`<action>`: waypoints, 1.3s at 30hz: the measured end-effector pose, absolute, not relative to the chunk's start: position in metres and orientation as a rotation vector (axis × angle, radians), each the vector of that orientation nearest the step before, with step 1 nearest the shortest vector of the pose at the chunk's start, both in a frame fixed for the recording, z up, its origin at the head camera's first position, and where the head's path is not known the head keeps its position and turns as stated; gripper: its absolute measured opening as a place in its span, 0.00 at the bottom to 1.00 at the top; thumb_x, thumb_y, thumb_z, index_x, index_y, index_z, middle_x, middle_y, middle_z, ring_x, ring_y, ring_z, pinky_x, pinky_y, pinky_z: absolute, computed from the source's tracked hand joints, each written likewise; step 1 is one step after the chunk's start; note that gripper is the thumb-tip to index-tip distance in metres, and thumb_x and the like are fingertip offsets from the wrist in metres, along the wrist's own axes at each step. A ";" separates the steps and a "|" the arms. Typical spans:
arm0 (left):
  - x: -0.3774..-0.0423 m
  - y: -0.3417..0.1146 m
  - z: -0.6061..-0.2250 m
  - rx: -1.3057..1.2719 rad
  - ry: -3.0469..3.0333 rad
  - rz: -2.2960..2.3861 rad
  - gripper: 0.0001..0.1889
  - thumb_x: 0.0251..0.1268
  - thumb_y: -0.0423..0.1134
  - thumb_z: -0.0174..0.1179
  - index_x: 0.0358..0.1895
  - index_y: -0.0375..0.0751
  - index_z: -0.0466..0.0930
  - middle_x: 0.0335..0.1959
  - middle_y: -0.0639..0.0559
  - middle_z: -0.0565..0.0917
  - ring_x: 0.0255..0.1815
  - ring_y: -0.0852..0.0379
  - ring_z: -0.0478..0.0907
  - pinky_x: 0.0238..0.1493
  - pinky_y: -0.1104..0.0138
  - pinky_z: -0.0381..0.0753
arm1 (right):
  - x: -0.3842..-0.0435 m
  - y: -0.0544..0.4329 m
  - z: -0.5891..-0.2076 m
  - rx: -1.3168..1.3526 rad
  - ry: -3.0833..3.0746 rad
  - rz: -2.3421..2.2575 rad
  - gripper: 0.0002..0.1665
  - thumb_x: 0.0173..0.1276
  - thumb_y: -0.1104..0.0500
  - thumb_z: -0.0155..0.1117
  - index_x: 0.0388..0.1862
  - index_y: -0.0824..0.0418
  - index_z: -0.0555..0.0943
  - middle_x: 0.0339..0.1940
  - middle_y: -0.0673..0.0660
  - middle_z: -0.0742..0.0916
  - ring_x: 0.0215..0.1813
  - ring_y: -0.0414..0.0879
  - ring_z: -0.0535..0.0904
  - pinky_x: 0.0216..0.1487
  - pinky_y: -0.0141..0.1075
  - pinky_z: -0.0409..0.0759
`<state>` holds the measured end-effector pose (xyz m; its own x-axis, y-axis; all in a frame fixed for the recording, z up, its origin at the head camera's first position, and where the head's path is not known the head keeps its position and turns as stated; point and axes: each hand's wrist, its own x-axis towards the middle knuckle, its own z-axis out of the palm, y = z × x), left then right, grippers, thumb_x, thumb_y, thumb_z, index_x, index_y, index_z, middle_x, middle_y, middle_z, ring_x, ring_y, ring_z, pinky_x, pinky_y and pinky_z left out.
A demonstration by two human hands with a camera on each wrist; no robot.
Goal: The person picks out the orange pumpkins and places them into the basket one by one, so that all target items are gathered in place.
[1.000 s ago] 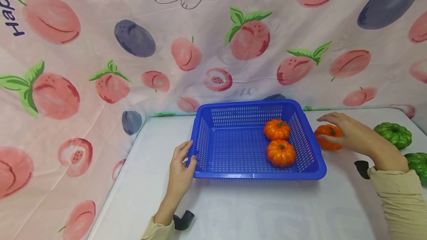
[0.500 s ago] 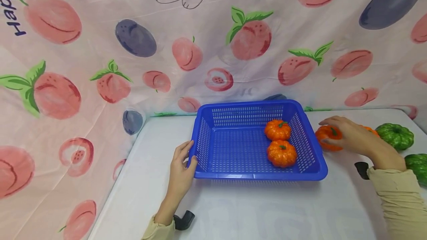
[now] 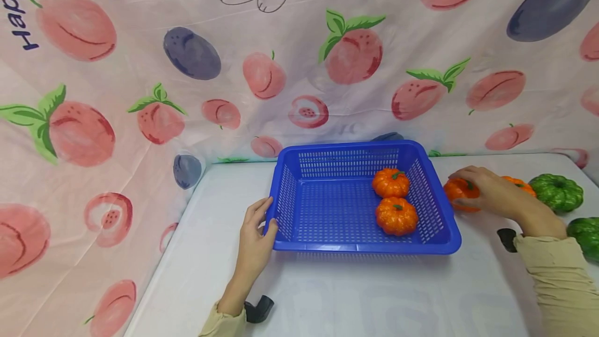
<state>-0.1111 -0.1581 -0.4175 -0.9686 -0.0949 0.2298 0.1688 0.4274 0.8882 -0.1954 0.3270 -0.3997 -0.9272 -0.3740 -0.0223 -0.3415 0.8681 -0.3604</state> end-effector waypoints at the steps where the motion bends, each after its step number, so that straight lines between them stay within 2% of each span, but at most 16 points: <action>1: -0.111 -0.158 -0.418 -0.064 -2.438 -1.558 0.25 0.70 0.27 0.53 0.69 0.34 0.70 0.70 0.46 0.68 0.60 0.49 0.75 0.57 0.58 0.82 | -0.196 0.327 -0.400 -0.568 2.947 -0.543 0.34 0.58 0.52 0.75 0.57 0.71 0.78 0.57 0.73 0.79 0.59 0.69 0.70 0.59 0.68 0.70; 11: -0.112 -0.159 -0.418 -0.078 -2.437 -1.564 0.25 0.70 0.27 0.52 0.70 0.34 0.70 0.70 0.46 0.68 0.60 0.49 0.75 0.57 0.58 0.82 | -0.198 0.329 -0.406 -0.584 2.961 -0.553 0.32 0.57 0.57 0.75 0.57 0.73 0.77 0.58 0.74 0.77 0.60 0.70 0.68 0.60 0.69 0.69; 25: -0.111 -0.157 -0.418 -0.080 -2.433 -1.558 0.24 0.70 0.28 0.53 0.69 0.35 0.70 0.70 0.46 0.68 0.60 0.49 0.75 0.57 0.59 0.83 | -0.197 0.327 -0.407 -0.596 2.989 -0.490 0.33 0.57 0.56 0.77 0.57 0.73 0.78 0.57 0.74 0.79 0.60 0.71 0.69 0.60 0.69 0.70; 39: -0.111 -0.158 -0.418 -0.069 -2.434 -1.554 0.25 0.70 0.27 0.53 0.69 0.35 0.70 0.70 0.46 0.68 0.59 0.49 0.75 0.57 0.59 0.83 | -0.195 0.321 -0.390 -0.659 3.026 -0.531 0.34 0.54 0.57 0.79 0.57 0.73 0.78 0.58 0.73 0.79 0.61 0.69 0.70 0.61 0.68 0.69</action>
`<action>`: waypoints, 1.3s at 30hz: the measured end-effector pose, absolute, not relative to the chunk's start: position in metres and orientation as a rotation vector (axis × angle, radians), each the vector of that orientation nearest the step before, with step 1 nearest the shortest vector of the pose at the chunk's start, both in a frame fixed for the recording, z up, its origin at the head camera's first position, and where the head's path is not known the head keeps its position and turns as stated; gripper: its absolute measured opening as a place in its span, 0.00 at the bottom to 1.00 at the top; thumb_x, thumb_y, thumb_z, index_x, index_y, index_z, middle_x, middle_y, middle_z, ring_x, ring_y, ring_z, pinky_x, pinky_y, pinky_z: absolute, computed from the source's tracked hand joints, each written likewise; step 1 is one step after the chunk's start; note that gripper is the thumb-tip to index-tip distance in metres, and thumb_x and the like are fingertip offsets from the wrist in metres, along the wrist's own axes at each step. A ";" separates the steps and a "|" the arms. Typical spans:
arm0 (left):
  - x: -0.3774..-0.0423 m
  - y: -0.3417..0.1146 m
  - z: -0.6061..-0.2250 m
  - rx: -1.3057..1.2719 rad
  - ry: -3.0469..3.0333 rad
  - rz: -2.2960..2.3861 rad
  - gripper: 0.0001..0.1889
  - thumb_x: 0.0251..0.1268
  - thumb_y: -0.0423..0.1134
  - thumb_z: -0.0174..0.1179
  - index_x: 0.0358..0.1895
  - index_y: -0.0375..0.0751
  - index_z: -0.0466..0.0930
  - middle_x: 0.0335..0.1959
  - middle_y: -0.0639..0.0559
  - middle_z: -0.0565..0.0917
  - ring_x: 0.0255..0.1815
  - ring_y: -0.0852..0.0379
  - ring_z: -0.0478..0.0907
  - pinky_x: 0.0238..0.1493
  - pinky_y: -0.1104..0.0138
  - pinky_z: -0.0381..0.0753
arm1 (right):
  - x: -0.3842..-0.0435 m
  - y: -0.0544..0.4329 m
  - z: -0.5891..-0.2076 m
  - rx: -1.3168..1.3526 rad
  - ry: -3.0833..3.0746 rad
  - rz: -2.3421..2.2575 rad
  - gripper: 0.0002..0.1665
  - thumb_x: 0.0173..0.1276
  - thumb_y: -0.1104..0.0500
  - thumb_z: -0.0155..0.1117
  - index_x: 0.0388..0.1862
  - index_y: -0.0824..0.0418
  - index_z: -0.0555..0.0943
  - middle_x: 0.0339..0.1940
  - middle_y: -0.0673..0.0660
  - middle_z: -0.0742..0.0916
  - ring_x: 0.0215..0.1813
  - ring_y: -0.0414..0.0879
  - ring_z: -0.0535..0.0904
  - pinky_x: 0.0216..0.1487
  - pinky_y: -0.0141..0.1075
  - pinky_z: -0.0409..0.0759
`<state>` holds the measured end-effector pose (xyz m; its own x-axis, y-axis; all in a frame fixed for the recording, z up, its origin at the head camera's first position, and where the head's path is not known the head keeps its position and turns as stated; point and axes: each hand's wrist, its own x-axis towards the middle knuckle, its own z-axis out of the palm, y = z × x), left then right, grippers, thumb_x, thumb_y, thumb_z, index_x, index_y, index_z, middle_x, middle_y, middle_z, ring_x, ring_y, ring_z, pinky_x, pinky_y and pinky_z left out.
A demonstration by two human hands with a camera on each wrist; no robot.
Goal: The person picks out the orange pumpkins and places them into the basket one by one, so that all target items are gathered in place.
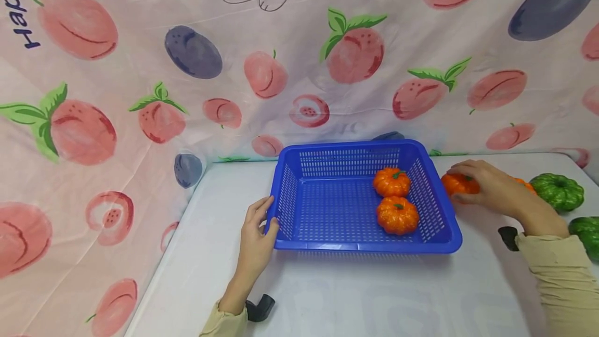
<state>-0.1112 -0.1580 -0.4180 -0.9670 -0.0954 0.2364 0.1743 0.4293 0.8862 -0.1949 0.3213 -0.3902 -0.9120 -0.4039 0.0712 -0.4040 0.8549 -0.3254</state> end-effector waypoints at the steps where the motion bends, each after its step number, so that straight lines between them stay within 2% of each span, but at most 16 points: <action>1: -0.111 -0.158 -0.418 -0.073 -2.433 -1.553 0.25 0.69 0.27 0.53 0.69 0.35 0.70 0.70 0.45 0.68 0.59 0.48 0.75 0.56 0.58 0.83 | -0.194 0.321 -0.389 0.651 -3.031 0.525 0.35 0.54 0.56 0.78 0.57 0.72 0.78 0.58 0.73 0.79 0.62 0.69 0.69 0.61 0.68 0.69; 11: -0.110 -0.158 -0.417 -0.068 -2.441 -1.548 0.24 0.70 0.27 0.53 0.69 0.35 0.70 0.70 0.45 0.68 0.59 0.48 0.76 0.57 0.58 0.83 | -0.186 0.310 -0.373 0.584 -3.049 0.484 0.38 0.59 0.54 0.76 0.62 0.73 0.75 0.62 0.74 0.75 0.61 0.69 0.70 0.58 0.67 0.74; 18: -0.110 -0.158 -0.417 -0.071 -2.441 -1.552 0.24 0.70 0.28 0.53 0.69 0.34 0.70 0.70 0.46 0.68 0.59 0.49 0.75 0.57 0.58 0.83 | -0.180 0.303 -0.362 0.560 -3.016 0.501 0.37 0.59 0.53 0.76 0.63 0.70 0.75 0.64 0.72 0.74 0.63 0.68 0.69 0.59 0.67 0.72; 28: -0.111 -0.158 -0.417 -0.067 -2.441 -1.542 0.25 0.70 0.27 0.53 0.69 0.35 0.70 0.70 0.46 0.68 0.59 0.49 0.76 0.57 0.59 0.83 | -0.177 0.298 -0.351 0.540 -3.010 0.475 0.36 0.60 0.54 0.75 0.64 0.66 0.75 0.64 0.70 0.75 0.62 0.66 0.70 0.57 0.66 0.75; 39: -0.111 -0.158 -0.417 -0.053 -2.446 -1.541 0.24 0.70 0.28 0.53 0.69 0.36 0.71 0.70 0.46 0.69 0.60 0.48 0.76 0.58 0.57 0.82 | -0.175 0.294 -0.340 0.528 -2.991 0.446 0.37 0.60 0.53 0.75 0.64 0.67 0.75 0.65 0.70 0.75 0.61 0.67 0.71 0.56 0.66 0.75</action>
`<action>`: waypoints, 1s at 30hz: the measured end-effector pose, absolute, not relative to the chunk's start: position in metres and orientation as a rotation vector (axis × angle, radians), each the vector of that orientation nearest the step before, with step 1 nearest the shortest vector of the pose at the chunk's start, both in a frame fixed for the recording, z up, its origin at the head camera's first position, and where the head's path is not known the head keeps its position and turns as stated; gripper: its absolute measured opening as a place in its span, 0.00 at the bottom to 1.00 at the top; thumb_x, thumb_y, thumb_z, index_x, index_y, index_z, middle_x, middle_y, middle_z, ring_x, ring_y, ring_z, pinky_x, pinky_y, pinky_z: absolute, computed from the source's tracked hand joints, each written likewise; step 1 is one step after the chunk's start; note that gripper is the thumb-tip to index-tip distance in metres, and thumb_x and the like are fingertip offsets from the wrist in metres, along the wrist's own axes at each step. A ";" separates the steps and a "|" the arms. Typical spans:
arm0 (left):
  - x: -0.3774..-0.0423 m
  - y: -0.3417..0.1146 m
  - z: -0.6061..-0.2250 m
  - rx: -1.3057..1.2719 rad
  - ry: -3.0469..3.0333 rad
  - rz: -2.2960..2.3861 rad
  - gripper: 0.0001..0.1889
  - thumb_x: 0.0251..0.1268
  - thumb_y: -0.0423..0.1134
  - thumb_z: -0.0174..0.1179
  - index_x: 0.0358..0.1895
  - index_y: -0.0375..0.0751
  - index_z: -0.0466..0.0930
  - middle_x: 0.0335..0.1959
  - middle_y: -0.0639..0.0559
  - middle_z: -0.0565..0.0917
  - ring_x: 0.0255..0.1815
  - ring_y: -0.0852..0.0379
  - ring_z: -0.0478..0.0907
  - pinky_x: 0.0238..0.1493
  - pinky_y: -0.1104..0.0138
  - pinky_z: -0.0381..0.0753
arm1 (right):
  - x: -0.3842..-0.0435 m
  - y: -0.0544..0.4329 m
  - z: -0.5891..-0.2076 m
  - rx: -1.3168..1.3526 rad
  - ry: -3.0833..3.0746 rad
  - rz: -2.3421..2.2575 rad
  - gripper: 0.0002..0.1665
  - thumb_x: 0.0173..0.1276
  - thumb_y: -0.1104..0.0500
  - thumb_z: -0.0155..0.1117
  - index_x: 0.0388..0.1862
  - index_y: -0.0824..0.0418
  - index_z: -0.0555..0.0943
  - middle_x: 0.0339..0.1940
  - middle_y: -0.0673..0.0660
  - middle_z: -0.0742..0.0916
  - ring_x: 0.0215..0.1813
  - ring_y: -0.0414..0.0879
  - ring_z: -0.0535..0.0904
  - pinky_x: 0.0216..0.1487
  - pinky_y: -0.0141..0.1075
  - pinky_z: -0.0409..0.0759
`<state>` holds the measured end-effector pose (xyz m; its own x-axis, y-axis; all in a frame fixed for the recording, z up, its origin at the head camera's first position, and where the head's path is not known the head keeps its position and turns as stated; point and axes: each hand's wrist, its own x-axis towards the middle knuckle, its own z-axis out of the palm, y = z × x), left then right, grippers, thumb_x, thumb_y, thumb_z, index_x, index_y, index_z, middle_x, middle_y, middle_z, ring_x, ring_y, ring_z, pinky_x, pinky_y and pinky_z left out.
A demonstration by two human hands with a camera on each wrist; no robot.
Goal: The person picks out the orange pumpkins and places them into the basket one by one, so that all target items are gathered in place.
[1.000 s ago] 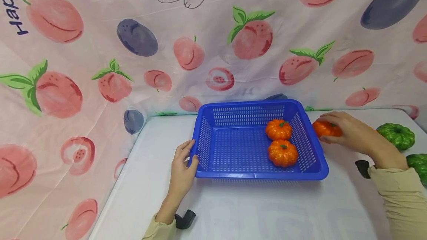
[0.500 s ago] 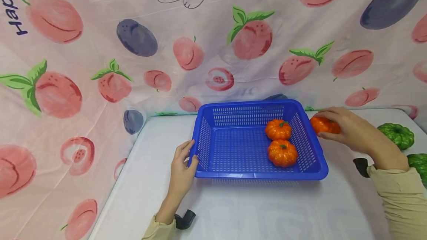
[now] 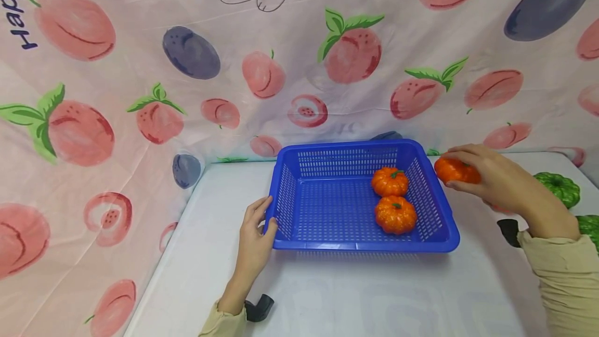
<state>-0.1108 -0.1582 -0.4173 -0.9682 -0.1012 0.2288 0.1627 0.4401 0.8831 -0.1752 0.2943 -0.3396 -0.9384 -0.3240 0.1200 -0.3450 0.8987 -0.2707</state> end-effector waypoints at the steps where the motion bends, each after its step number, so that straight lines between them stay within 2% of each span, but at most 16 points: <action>1: -0.111 -0.158 -0.417 -0.054 -2.445 -1.541 0.24 0.70 0.28 0.53 0.69 0.35 0.71 0.70 0.46 0.69 0.60 0.48 0.76 0.58 0.57 0.82 | -0.175 0.294 -0.339 0.528 -2.989 0.448 0.37 0.60 0.53 0.75 0.64 0.67 0.75 0.65 0.70 0.75 0.62 0.67 0.71 0.56 0.66 0.75; 15: -0.111 -0.158 -0.419 -0.090 -2.427 -1.556 0.24 0.70 0.27 0.53 0.69 0.35 0.71 0.70 0.44 0.68 0.60 0.46 0.76 0.58 0.55 0.82 | -0.171 0.280 -0.326 0.590 -2.904 0.518 0.35 0.58 0.53 0.77 0.62 0.65 0.77 0.64 0.68 0.75 0.63 0.64 0.70 0.56 0.66 0.76; 22: -0.110 -0.158 -0.417 -0.084 -2.420 -1.572 0.24 0.70 0.27 0.54 0.69 0.36 0.71 0.70 0.45 0.68 0.60 0.47 0.75 0.58 0.55 0.82 | -0.171 0.271 -0.324 0.621 -2.887 0.551 0.35 0.60 0.53 0.75 0.64 0.63 0.77 0.65 0.67 0.75 0.65 0.63 0.68 0.60 0.66 0.72; 30: -0.111 -0.158 -0.418 -0.079 -2.429 -1.557 0.24 0.70 0.27 0.53 0.69 0.36 0.71 0.70 0.44 0.69 0.60 0.46 0.76 0.58 0.55 0.82 | -0.175 0.260 -0.323 0.686 -2.845 0.546 0.35 0.58 0.54 0.77 0.62 0.67 0.78 0.62 0.67 0.78 0.64 0.63 0.70 0.61 0.64 0.73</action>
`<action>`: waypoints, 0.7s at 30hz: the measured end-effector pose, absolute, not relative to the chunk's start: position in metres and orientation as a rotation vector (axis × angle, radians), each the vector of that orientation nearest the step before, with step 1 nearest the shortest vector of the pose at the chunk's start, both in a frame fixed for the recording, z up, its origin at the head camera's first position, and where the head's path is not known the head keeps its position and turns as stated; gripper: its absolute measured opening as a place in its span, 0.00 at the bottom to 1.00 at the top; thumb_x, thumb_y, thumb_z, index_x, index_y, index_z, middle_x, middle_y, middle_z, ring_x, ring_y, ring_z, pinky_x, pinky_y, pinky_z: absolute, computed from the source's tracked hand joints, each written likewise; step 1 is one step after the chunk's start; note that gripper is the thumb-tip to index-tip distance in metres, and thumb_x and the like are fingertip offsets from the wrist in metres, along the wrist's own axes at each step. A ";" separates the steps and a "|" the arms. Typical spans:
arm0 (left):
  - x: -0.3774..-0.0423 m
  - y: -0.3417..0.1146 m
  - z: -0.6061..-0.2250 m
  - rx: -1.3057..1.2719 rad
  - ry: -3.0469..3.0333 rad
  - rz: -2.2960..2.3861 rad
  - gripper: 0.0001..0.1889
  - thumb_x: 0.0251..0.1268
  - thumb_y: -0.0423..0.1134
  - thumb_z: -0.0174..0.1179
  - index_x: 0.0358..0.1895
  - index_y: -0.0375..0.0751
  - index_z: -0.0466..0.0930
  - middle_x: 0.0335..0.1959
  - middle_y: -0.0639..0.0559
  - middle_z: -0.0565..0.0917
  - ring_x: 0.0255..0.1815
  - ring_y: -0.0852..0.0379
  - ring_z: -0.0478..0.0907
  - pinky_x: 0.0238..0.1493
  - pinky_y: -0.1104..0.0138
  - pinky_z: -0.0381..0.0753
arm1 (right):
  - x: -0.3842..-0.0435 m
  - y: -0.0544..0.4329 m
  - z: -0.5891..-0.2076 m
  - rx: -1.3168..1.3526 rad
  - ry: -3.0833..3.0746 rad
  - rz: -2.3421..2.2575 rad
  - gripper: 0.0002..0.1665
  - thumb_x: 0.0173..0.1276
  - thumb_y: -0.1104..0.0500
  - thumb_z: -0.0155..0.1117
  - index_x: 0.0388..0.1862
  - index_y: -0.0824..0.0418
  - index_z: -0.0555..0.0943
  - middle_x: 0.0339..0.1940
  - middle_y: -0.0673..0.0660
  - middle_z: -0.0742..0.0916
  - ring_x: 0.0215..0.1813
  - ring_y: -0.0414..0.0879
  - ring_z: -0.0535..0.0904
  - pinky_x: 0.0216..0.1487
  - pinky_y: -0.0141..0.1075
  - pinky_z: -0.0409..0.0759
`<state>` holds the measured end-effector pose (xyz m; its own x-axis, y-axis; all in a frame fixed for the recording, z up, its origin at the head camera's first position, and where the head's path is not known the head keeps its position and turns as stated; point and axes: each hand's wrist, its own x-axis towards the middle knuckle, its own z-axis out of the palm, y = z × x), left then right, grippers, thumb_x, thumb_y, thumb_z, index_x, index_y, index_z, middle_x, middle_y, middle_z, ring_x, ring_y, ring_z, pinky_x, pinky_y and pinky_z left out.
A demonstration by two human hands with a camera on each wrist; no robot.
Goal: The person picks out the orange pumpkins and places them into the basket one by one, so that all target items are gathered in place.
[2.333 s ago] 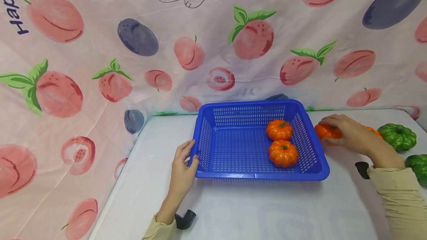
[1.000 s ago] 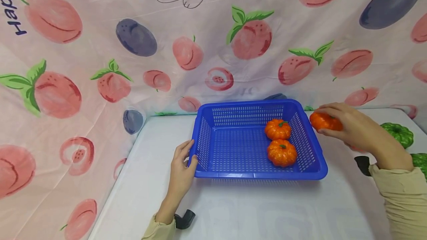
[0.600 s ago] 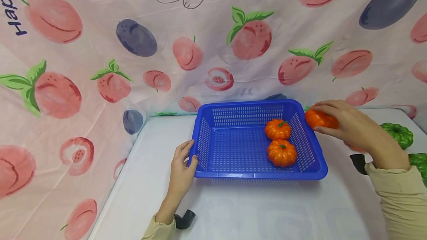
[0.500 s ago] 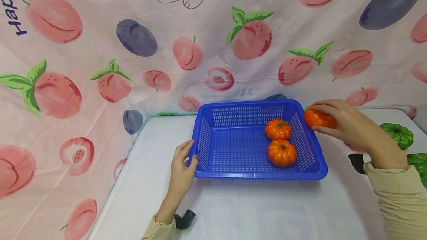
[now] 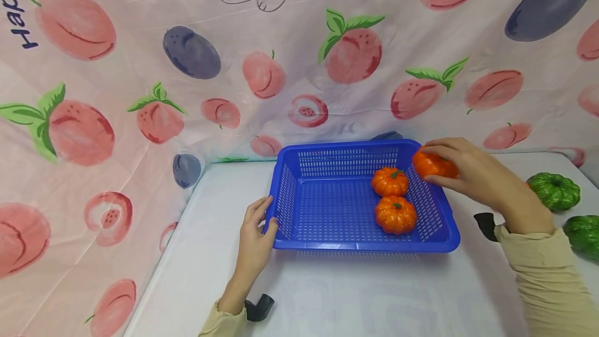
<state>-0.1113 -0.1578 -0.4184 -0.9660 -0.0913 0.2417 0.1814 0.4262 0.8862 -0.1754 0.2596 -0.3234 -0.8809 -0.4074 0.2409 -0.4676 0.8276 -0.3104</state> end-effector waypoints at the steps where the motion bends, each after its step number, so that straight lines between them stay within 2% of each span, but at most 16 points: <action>1: -0.111 -0.158 -0.418 -0.077 -2.431 -1.553 0.24 0.70 0.26 0.53 0.69 0.36 0.71 0.70 0.44 0.69 0.59 0.46 0.76 0.58 0.55 0.82 | -0.176 0.258 -0.323 0.693 -2.842 0.548 0.34 0.58 0.54 0.77 0.61 0.67 0.78 0.61 0.67 0.78 0.63 0.63 0.70 0.61 0.64 0.73; 21: -0.112 -0.159 -0.419 -0.077 -2.435 -1.559 0.25 0.70 0.27 0.53 0.70 0.35 0.70 0.70 0.46 0.68 0.60 0.48 0.75 0.58 0.57 0.82 | -0.182 0.234 -0.321 0.782 -2.855 0.522 0.33 0.60 0.57 0.75 0.63 0.66 0.77 0.64 0.66 0.77 0.68 0.63 0.68 0.67 0.63 0.69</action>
